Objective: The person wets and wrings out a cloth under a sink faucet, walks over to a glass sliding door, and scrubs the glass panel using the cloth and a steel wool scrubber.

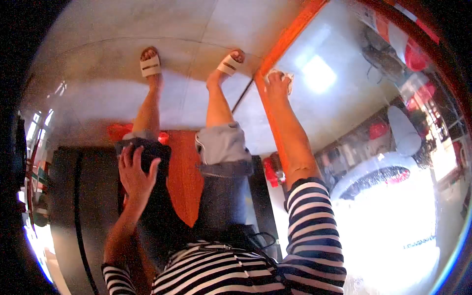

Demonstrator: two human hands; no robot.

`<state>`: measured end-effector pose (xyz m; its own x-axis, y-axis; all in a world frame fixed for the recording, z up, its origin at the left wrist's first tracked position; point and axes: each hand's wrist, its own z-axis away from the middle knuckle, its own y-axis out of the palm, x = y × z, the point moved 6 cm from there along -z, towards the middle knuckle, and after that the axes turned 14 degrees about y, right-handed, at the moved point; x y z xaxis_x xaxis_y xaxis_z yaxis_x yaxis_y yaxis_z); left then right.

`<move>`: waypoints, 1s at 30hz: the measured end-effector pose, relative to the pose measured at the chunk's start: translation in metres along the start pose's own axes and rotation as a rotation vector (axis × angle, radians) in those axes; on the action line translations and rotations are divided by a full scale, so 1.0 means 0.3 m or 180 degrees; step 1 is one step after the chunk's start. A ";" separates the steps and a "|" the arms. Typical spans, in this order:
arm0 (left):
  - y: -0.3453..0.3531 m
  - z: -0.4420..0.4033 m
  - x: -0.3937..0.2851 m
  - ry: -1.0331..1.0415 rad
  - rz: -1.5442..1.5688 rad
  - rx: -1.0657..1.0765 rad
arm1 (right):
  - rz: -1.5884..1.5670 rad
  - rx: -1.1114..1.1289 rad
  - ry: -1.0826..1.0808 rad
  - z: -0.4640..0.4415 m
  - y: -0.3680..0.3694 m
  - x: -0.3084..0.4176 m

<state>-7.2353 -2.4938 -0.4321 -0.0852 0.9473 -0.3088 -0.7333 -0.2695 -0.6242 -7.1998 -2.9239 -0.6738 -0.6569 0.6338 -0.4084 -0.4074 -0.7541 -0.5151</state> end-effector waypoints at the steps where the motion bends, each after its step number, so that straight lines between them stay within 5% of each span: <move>1: -0.002 0.002 0.009 0.0024 0.0003 0.0012 | 0.0171 -0.0299 0.0087 -0.035 0.050 0.048; 5: -0.009 -0.015 0.030 0.0029 0.0027 0.0026 | -0.0127 -0.0408 0.0490 -0.109 0.097 0.158; 10: 0.012 0.007 0.027 0.0124 -0.0075 -0.0007 | -0.0444 -0.0812 0.0208 -0.149 0.256 0.252; 14: 0.011 0.020 0.000 0.0175 -0.0072 -0.0054 | -0.0691 -0.0197 -0.0090 -0.058 0.130 0.181; 20: 0.004 0.019 -0.032 0.0154 -0.0083 -0.0011 | 0.0110 0.0001 -0.1737 0.303 -0.107 0.069; 23: 0.004 0.022 -0.026 0.0128 -0.0069 -0.0033 | 0.0223 0.0651 -0.2380 0.385 -0.260 -0.001; 26: 0.001 0.014 -0.013 0.0057 -0.0083 0.0104 | -0.0210 0.0013 -0.2130 0.368 -0.249 0.064; 30: 0.023 0.025 0.019 0.0104 -0.0015 0.0144 | -0.0529 0.0732 -0.1299 0.264 0.039 0.203</move>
<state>-7.2457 -2.4889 -0.4328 -0.0601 0.9422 -0.3295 -0.7634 -0.2561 -0.5930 -7.2948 -2.9077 -0.6449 -0.7473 0.6642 0.0171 -0.6268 -0.6962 -0.3498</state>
